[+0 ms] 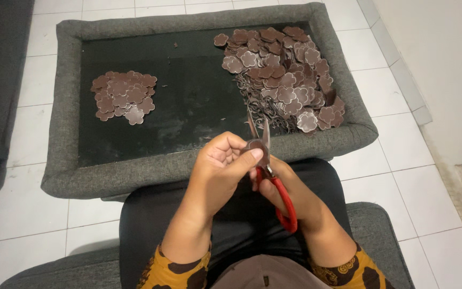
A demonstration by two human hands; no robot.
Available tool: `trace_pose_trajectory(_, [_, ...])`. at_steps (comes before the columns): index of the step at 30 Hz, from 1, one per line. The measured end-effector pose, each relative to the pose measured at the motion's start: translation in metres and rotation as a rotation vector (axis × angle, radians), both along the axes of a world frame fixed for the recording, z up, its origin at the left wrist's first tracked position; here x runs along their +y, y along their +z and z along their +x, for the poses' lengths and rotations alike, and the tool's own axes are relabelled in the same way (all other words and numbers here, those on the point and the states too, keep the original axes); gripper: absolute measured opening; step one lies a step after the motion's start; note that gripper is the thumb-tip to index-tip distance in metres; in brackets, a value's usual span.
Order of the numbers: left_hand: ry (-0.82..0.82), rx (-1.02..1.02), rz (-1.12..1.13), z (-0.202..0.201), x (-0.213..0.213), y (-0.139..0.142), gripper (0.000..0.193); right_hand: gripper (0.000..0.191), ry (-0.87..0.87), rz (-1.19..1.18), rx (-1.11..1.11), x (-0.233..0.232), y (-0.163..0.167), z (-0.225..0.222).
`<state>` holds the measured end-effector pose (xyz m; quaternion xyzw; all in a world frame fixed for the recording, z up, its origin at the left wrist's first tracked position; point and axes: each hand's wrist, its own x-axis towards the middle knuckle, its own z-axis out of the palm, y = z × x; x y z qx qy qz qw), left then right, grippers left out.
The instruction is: The person sits at a low table holding a pile of flower-shaped fabric pieces and uses red-handled scissors to trim excess material from the edges of each piece one at a time, placing finished pieces on the left side of the table and scraps with the untrimmed pile.
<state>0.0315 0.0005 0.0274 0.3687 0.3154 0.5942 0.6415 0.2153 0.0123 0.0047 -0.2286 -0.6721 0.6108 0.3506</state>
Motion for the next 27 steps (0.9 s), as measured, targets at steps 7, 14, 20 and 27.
trace_pose_trajectory(7, [0.031,0.021,0.041,0.0,0.002,-0.004,0.009,0.048,-0.048,-0.045,-0.03,-0.002,0.003,-0.004])
trace_pose_trajectory(14, [0.012,-0.017,0.046,-0.003,0.002,-0.004,0.007,0.048,-0.059,-0.054,-0.057,-0.001,0.007,-0.006])
trace_pose_trajectory(20, [0.072,0.001,-0.002,-0.006,0.004,-0.006,0.008,0.049,-0.05,-0.141,-0.044,-0.001,0.008,-0.006])
trace_pose_trajectory(27, [0.121,0.034,0.012,-0.011,0.004,-0.007,0.005,0.041,-0.017,-0.129,-0.082,0.004,0.002,-0.005])
